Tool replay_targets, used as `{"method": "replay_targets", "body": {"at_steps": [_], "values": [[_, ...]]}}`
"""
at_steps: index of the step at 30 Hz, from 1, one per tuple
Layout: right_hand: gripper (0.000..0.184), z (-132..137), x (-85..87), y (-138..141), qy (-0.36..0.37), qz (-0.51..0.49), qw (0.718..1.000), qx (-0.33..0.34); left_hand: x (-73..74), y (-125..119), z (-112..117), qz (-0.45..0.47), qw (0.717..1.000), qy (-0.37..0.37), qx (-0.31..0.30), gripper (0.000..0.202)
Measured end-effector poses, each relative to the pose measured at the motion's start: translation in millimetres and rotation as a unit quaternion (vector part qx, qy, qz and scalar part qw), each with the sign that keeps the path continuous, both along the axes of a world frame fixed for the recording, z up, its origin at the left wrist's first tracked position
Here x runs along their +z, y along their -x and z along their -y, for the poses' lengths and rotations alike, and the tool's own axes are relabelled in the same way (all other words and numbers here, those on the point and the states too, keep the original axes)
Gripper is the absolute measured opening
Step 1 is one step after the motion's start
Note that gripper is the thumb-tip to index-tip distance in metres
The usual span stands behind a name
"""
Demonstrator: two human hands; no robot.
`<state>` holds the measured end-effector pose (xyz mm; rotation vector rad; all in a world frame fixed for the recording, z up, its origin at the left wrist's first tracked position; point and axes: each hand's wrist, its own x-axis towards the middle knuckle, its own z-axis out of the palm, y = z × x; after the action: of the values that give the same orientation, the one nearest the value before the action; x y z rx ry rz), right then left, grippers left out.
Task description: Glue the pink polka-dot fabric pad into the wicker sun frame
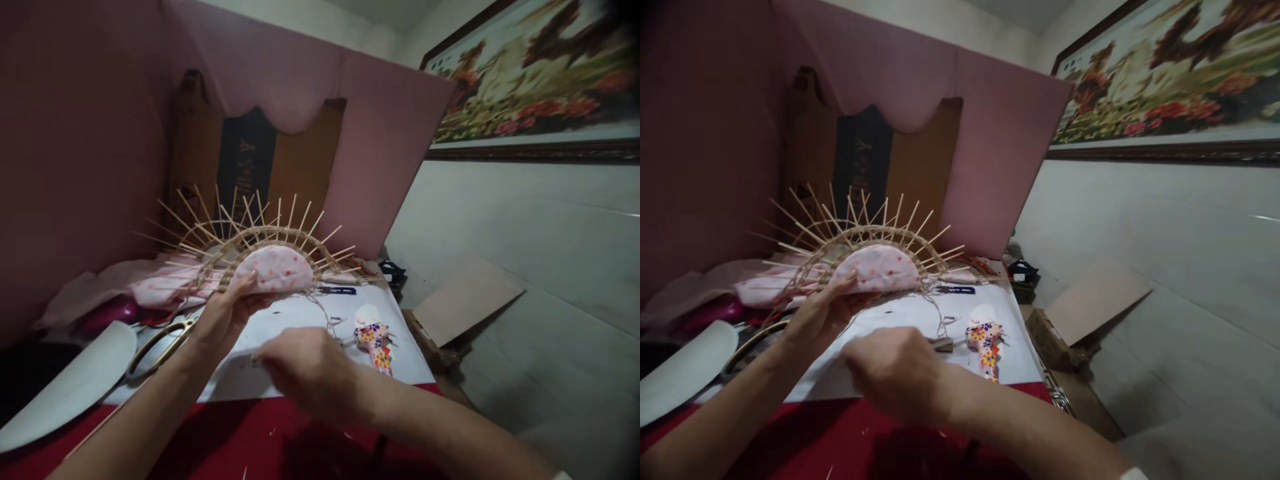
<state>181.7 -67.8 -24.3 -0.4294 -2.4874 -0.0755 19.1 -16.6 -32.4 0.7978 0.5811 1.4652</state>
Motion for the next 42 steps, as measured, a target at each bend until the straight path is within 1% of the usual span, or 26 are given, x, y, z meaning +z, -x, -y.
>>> {"method": "replay_targets", "body": {"at_steps": [1, 3, 4, 5, 6, 8, 9, 12, 14, 16, 19, 22, 26, 28, 30, 34, 36, 38, 42], "values": [[0.018, -5, 10.2, -11, 0.060, -0.067, 0.995, -0.034, 0.1, -1, 1, -0.007, 1.000, 0.001, -0.006, 0.012], [0.031, -13, 28.4, -30, 0.154, -0.163, 0.971, -0.085, 0.5, -2, 4, -0.030, 0.999, 0.006, -0.022, 0.018], [0.031, -18, 35.5, -39, 0.180, -0.203, 0.957, -0.107, 0.7, -3, 6, -0.040, 0.999, 0.009, -0.024, 0.020], [0.028, -22, 41.1, -47, 0.194, -0.230, 0.946, -0.123, 0.8, -4, 7, -0.052, 0.998, 0.014, -0.024, 0.022], [0.022, -25, 45.3, -53, 0.194, -0.245, 0.940, -0.135, 0.6, -5, 9, -0.059, 0.998, 0.020, -0.023, 0.023], [0.013, -31, 50.8, -62, 0.164, -0.253, 0.941, -0.151, 0.0, -8, 11, -0.066, 0.998, 0.018, -0.015, 0.024], [0.012, -34, 52.8, -65, 0.140, -0.249, 0.946, -0.153, -0.4, -10, 12, -0.063, 0.998, 0.011, -0.007, 0.025], [0.013, -36, 59.0, -71, 0.075, -0.226, 0.959, -0.154, -1.8, -14, 15, -0.043, 0.999, 0.005, 0.024, 0.039], [0.014, -35, 63.9, -72, 0.039, -0.212, 0.963, -0.165, -2.8, -16, 17, -0.042, 0.998, 0.029, 0.035, 0.043], [0.014, -33, 68.7, -71, 0.004, -0.205, 0.961, -0.182, -4.3, -15, 18, -0.049, 0.996, 0.055, 0.047, 0.041], [0.011, -33, 73.9, -69, -0.019, -0.200, 0.959, -0.199, -6.7, -13, 19, -0.050, 0.994, 0.084, 0.054, 0.039], [0.007, -34, 76.1, -65, -0.007, -0.210, 0.958, -0.193, -6.6, -13, 18, -0.047, 0.993, 0.097, 0.057, 0.043], [0.015, -36, 74.9, -61, 0.017, -0.265, 0.955, -0.134, -1.6, -17, 19, -0.049, 0.994, 0.082, 0.060, 0.050], [0.016, -37, 73.2, -59, 0.023, -0.287, 0.950, -0.120, 0.8, -18, 20, -0.048, 0.994, 0.080, 0.061, 0.052], [0.012, -39, 71.0, -57, 0.032, -0.300, 0.944, -0.131, 2.2, -20, 21, -0.049, 0.993, 0.085, 0.067, 0.054], [0.001, -46, 64.7, -55, 0.038, -0.316, 0.931, -0.181, 3.1, -23, 22, -0.045, 0.993, 0.082, 0.072, 0.056], [0.003, -50, 61.6, -54, 0.027, -0.322, 0.926, -0.196, 3.2, -24, 22, -0.043, 0.993, 0.083, 0.071, 0.056], [0.008, -52, 59.6, -53, 0.018, -0.325, 0.925, -0.196, 2.7, -24, 23, -0.042, 0.993, 0.084, 0.070, 0.056], [0.011, -54, 56.9, -49, 0.027, -0.327, 0.919, -0.218, 0.3, -23, 23, -0.046, 0.993, 0.079, 0.070, 0.053]]}}
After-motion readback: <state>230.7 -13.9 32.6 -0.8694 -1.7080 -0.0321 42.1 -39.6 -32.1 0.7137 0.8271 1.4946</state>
